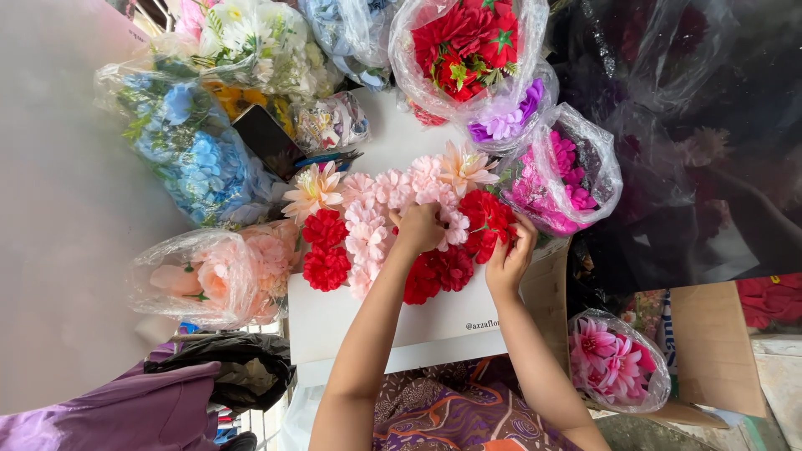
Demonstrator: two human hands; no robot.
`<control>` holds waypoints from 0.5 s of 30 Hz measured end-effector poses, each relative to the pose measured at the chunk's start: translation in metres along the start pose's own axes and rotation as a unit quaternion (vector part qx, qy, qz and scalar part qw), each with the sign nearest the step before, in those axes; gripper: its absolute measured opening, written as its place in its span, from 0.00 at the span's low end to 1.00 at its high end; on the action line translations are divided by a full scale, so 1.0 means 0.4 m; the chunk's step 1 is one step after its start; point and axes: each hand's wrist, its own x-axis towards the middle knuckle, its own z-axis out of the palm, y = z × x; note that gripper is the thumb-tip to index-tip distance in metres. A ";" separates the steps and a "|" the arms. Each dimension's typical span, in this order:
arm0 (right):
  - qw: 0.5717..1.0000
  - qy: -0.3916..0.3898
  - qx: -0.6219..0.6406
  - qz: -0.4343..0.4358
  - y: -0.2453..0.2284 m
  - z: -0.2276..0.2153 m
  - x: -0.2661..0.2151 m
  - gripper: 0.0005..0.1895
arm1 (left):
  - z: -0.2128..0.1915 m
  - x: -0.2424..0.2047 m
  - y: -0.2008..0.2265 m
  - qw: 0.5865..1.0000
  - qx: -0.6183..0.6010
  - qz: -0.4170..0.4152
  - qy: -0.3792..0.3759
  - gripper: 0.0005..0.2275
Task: The person arranges red and pink artificial flowers on a white rectangular board, creating a heart-shaped pattern. They use their hands to place and adjust the flowers, working within a workspace surrounded by bags of floral supplies.
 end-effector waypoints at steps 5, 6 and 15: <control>1.000 -0.005 0.003 -0.005 -0.010 0.009 0.008 0.12 | 0.067 0.041 -0.017 0.998 0.053 -0.007 0.029 0.09; 1.000 -0.005 0.003 -0.011 -0.010 0.014 0.008 0.12 | 0.079 0.046 -0.020 0.996 0.077 -0.009 0.038 0.09; 0.999 -0.003 -0.007 -0.032 -0.006 0.009 0.000 0.11 | -0.038 -0.078 0.023 0.985 0.065 0.007 0.162 0.14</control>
